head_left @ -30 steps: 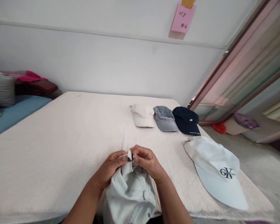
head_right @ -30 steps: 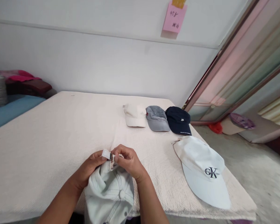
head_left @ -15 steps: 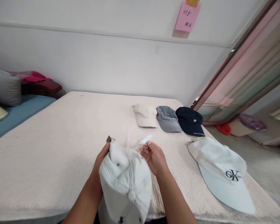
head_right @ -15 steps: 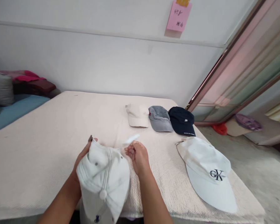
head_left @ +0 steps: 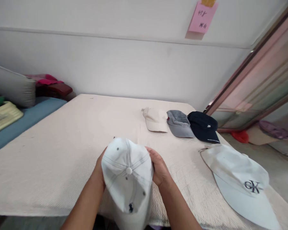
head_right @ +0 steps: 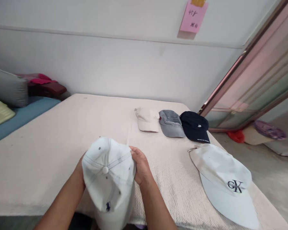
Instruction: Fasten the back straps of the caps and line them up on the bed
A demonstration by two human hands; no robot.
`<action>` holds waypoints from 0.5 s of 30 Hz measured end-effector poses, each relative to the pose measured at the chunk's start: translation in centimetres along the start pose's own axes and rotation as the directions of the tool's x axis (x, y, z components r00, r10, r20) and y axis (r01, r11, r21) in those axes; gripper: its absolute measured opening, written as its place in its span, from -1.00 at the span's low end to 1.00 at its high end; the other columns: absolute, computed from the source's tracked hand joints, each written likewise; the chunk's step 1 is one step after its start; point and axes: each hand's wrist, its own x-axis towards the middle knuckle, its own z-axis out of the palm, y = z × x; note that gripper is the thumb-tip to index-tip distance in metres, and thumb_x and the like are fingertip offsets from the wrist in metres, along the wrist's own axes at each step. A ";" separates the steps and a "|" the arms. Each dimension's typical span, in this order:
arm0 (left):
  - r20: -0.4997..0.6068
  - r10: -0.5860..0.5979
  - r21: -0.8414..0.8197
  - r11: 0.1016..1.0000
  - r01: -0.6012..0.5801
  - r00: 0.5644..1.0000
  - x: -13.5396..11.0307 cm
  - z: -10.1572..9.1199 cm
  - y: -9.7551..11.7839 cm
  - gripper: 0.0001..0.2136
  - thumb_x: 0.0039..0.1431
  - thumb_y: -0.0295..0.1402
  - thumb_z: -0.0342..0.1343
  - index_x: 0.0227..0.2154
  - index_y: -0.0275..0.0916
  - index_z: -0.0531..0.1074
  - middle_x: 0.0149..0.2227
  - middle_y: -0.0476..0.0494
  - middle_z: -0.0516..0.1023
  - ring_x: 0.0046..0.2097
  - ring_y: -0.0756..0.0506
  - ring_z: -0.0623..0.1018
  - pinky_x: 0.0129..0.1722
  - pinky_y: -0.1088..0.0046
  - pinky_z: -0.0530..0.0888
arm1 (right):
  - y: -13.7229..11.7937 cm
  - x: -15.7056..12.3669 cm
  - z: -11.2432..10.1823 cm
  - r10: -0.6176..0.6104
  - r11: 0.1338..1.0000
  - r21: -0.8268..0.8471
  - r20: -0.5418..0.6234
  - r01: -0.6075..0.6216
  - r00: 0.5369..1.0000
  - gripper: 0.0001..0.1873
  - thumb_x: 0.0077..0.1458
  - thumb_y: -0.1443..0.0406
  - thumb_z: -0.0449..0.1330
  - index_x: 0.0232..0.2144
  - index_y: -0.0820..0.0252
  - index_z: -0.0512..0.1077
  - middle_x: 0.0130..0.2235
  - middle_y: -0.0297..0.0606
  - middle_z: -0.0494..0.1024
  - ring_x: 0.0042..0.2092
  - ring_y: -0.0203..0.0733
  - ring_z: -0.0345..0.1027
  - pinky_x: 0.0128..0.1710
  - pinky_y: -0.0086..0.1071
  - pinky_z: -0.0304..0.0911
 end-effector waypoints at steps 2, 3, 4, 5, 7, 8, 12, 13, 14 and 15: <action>-0.028 -0.095 -0.054 0.994 0.093 0.995 -0.5 -0.2 -0.3 -0.45 0.08 0.04 0.09 -0.07 -0.33 0.51 -0.14 -0.32 0.63 0.02 -0.36 0.53 0.01 0.13 0.43 | -0.3 0.9 -0.4 -0.112 0.992 0.060 -0.044 0.115 0.993 -0.76 -0.09 0.27 0.35 -0.29 0.18 0.51 -0.30 -0.26 0.61 -0.26 -0.17 0.48 -0.19 -0.33 0.36; -0.021 -0.112 -0.063 0.992 0.111 0.993 -0.9 -0.3 -0.5 -0.44 0.08 0.05 0.08 -0.03 -0.31 0.49 -0.08 -0.32 0.61 0.07 -0.35 0.49 0.06 0.13 0.39 | -0.5 1.3 -0.6 -0.153 0.984 0.082 -0.049 0.156 0.987 -0.78 -0.07 0.28 0.33 -0.30 0.17 0.51 -0.28 -0.25 0.62 -0.24 -0.15 0.48 -0.15 -0.30 0.37; 0.003 -0.101 -0.045 0.994 0.101 0.995 -1.3 -0.5 -0.9 -0.44 0.10 0.05 0.07 0.02 -0.28 0.46 -0.02 -0.31 0.58 0.13 -0.33 0.44 0.10 0.14 0.35 | -0.7 1.6 -0.8 -0.184 0.977 0.105 -0.050 0.188 0.982 -0.80 -0.06 0.30 0.31 -0.30 0.17 0.51 -0.27 -0.25 0.62 -0.22 -0.13 0.49 -0.12 -0.27 0.37; 0.033 -0.081 -0.012 0.997 0.081 0.996 -1.8 -0.7 -1.4 -0.45 0.13 0.03 0.06 0.05 -0.23 0.44 0.04 -0.28 0.54 0.18 -0.30 0.39 0.14 0.16 0.30 | -1.0 1.9 -0.9 -0.207 0.969 0.125 -0.050 0.212 0.977 -0.81 -0.06 0.32 0.29 -0.30 0.17 0.51 -0.27 -0.24 0.62 -0.20 -0.12 0.50 -0.09 -0.25 0.37; 0.090 -0.061 0.063 0.996 0.056 0.994 -2.6 -1.2 -2.4 -0.51 0.16 -0.01 0.06 0.07 -0.16 0.43 0.11 -0.23 0.49 0.22 -0.26 0.33 0.19 0.20 0.22 | -1.4 2.3 -1.1 -0.242 0.955 0.164 -0.058 0.248 0.969 -0.77 -0.10 0.38 0.26 -0.28 0.18 0.51 -0.27 -0.24 0.63 -0.20 -0.12 0.50 -0.05 -0.25 0.36; 0.122 -0.058 0.092 0.995 0.047 0.991 -3.0 -1.4 -2.9 -0.53 0.16 -0.04 0.08 0.06 -0.16 0.44 0.12 -0.23 0.48 0.23 -0.25 0.33 0.19 0.21 0.21 | -1.5 2.5 -1.0 -0.259 0.947 0.177 -0.070 0.267 0.963 -0.75 -0.11 0.40 0.25 -0.28 0.18 0.51 -0.27 -0.25 0.63 -0.20 -0.13 0.51 -0.04 -0.25 0.35; 0.068 0.074 0.146 0.986 -0.083 0.995 -3.4 -2.6 -2.9 -0.65 0.08 -0.17 0.21 -0.13 -0.27 0.55 -0.05 -0.31 0.59 0.07 -0.27 0.48 0.04 0.28 0.35 | -0.6 3.0 0.1 -0.294 0.938 0.156 -0.115 0.310 0.949 -0.76 -0.09 0.37 0.25 -0.27 0.17 0.49 -0.28 -0.27 0.62 -0.19 -0.15 0.50 -0.05 -0.29 0.36; 0.008 0.141 0.160 0.977 -0.140 0.990 -3.3 -3.2 -2.3 -0.68 0.06 -0.18 0.23 -0.18 -0.27 0.56 -0.12 -0.28 0.62 0.00 -0.25 0.52 -0.02 0.32 0.37 | -0.2 3.1 0.6 -0.288 0.943 0.137 -0.128 0.305 0.949 -0.73 -0.08 0.35 0.26 -0.23 0.16 0.47 -0.26 -0.27 0.62 -0.18 -0.15 0.50 -0.06 -0.29 0.37; -0.051 0.210 0.178 0.964 -0.198 0.976 -3.1 -3.9 -1.4 -0.71 0.04 -0.19 0.24 -0.23 -0.27 0.56 -0.18 -0.24 0.64 -0.07 -0.22 0.55 -0.08 0.36 0.39 | 0.3 3.1 1.1 -0.274 0.950 0.113 -0.141 0.290 0.951 -0.69 -0.07 0.33 0.27 -0.19 0.15 0.45 -0.25 -0.27 0.61 -0.17 -0.15 0.50 -0.07 -0.28 0.38; -0.097 0.273 0.196 0.948 -0.250 0.957 -2.8 -4.7 -0.3 -0.72 0.02 -0.18 0.26 -0.26 -0.26 0.56 -0.24 -0.20 0.65 -0.13 -0.19 0.56 -0.14 0.40 0.40 | 0.8 3.1 1.6 -0.255 0.959 0.081 -0.157 0.270 0.954 -0.63 -0.07 0.31 0.29 -0.14 0.13 0.42 -0.25 -0.27 0.61 -0.17 -0.15 0.50 -0.09 -0.27 0.38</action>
